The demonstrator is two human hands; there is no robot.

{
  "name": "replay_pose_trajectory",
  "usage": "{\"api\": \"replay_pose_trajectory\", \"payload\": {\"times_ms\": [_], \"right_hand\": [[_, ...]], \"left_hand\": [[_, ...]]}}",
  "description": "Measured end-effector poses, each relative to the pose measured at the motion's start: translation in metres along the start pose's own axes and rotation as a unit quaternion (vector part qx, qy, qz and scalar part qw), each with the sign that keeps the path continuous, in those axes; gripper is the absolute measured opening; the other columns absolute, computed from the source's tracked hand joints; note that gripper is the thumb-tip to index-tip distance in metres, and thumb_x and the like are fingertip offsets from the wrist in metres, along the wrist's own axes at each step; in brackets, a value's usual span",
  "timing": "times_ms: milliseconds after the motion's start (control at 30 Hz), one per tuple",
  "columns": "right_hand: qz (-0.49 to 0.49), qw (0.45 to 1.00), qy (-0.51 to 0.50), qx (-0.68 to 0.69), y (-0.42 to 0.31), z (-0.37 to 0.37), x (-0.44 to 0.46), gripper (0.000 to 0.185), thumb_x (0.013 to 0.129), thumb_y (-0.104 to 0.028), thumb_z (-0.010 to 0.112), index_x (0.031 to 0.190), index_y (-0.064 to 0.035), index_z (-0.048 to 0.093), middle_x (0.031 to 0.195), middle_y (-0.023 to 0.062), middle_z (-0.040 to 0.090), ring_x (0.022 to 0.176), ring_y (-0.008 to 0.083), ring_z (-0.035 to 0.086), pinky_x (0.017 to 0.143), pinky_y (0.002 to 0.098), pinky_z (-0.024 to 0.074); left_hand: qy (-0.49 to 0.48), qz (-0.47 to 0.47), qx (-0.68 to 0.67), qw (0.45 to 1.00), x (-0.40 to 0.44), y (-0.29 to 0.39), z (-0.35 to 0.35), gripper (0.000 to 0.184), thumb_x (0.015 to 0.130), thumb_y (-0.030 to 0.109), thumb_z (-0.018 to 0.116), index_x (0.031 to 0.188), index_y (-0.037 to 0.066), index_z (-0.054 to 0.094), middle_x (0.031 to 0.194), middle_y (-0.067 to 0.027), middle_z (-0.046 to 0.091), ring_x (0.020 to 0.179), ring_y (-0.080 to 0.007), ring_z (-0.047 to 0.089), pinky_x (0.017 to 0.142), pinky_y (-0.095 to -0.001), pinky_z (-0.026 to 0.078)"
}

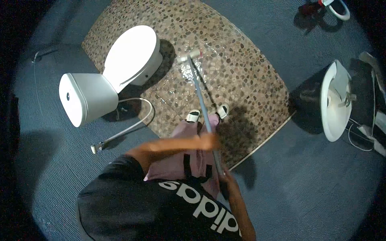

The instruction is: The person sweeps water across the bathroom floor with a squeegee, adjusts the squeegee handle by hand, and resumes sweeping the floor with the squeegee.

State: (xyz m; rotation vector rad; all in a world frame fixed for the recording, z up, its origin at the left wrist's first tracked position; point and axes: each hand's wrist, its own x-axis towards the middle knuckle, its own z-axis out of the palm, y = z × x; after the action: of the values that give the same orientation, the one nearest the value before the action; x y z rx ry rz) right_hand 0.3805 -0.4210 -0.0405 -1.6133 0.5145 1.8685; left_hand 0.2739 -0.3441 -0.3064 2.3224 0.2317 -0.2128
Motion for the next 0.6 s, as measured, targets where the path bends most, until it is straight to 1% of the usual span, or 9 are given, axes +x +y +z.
{"api": "replay_pose_trajectory", "payload": {"times_ms": [67,167,233,267,400,433,500,567,600], "right_hand": [[-0.02,0.992,-0.094,0.082,-0.006,0.018,0.044,0.056,0.075,-0.012,0.051,0.125,-0.0073,0.025,0.072,0.0026,0.049,0.051,0.0097,0.044,0.042,0.0198,0.0335],[-0.01,0.998,-0.047,0.042,-0.018,0.024,-0.019,0.058,0.073,-0.01,0.052,0.125,-0.0078,0.025,0.07,0.004,0.048,0.052,0.0107,0.044,0.043,0.0197,0.0347],[-0.006,0.993,-0.032,0.114,0.028,-0.019,-0.042,0.06,0.073,-0.01,0.054,0.125,-0.0085,0.024,0.076,0.0069,0.049,0.056,0.0115,0.046,0.044,0.02,0.0361],[0.011,0.999,-0.005,0.048,0.039,-0.04,-0.042,0.06,0.073,-0.01,0.054,0.125,-0.009,0.024,0.081,0.0085,0.049,0.059,0.0116,0.047,0.043,0.0208,0.0367],[0.015,1.0,-0.021,0.005,0.048,-0.035,-0.032,0.056,0.078,-0.015,0.049,0.127,-0.0136,0.022,0.082,0.0075,0.051,0.054,0.0118,0.047,0.039,0.0232,0.0357],[-0.028,0.992,-0.113,0.038,0.035,-0.02,-0.019,0.051,0.08,-0.018,0.045,0.127,-0.0136,0.023,0.075,0.0033,0.05,0.048,0.0106,0.043,0.039,0.0226,0.034],[-0.038,0.993,-0.097,-0.049,0.001,0.007,0.042,0.046,0.081,-0.016,0.041,0.125,-0.013,0.027,0.073,0.0012,0.048,0.047,0.0094,0.04,0.04,0.022,0.0326],[-0.105,0.974,-0.198,-0.03,-0.027,0.029,0.096,0.044,0.081,-0.012,0.04,0.123,-0.0133,0.031,0.072,0.0009,0.048,0.048,0.0091,0.041,0.04,0.0216,0.0325],[-0.105,0.974,-0.199,-0.024,-0.03,0.024,0.093,0.044,0.081,-0.012,0.04,0.123,-0.0133,0.031,0.072,0.0009,0.048,0.048,0.0091,0.041,0.04,0.0216,0.0325]], "left_hand": [[-0.163,0.013,0.143,0.976,-0.016,0.003,-0.168,0.023,0.064,0.016,0.054,0.086,0.021,0.058,0.08,-0.0031,0.053,0.081,-0.02,0.05,0.074,-0.0376,0.04],[0.037,0.165,0.062,0.984,-0.012,0.011,-0.096,0.023,0.061,0.018,0.056,0.084,0.016,0.058,0.077,-0.0032,0.053,0.077,-0.0211,0.05,0.074,-0.0391,0.039],[-0.143,0.175,0.124,0.966,-0.015,0.092,-0.12,0.043,0.062,0.022,0.06,0.103,0.015,0.05,0.118,-0.0072,0.037,0.113,-0.0262,0.03,0.091,-0.0523,0.02],[-0.215,0.205,-0.09,0.951,-0.014,0.113,-0.146,0.048,0.062,0.024,0.06,0.108,0.016,0.047,0.126,-0.0055,0.029,0.118,-0.0268,0.022,0.093,-0.0575,0.01],[-0.087,0.221,-0.069,0.969,-0.027,0.095,-0.119,0.047,0.059,0.023,0.06,0.104,0.015,0.05,0.119,-0.0055,0.038,0.116,-0.0304,0.025,0.088,-0.063,0.01],[-0.051,0.15,0.002,0.987,-0.022,0.06,-0.098,0.04,0.057,0.025,0.062,0.094,0.012,0.055,0.111,-0.0085,0.042,0.113,-0.0311,0.029,0.086,-0.0616,0.015],[-0.06,-0.009,0.054,0.997,-0.023,0.018,-0.147,0.025,0.058,0.024,0.06,0.08,0.013,0.061,0.102,-0.0104,0.046,0.112,-0.0328,0.03,0.08,-0.0671,0.016],[-0.066,-0.14,0.072,0.985,-0.01,-0.043,-0.14,0.021,0.057,0.02,0.059,0.077,0.014,0.061,0.101,-0.0104,0.046,0.111,-0.0319,0.032,0.08,-0.0678,0.013],[-0.072,-0.138,0.075,0.985,-0.005,-0.039,-0.14,0.021,0.057,0.02,0.059,0.077,0.014,0.061,0.101,-0.0104,0.046,0.111,-0.0319,0.032,0.08,-0.0678,0.013]]}}
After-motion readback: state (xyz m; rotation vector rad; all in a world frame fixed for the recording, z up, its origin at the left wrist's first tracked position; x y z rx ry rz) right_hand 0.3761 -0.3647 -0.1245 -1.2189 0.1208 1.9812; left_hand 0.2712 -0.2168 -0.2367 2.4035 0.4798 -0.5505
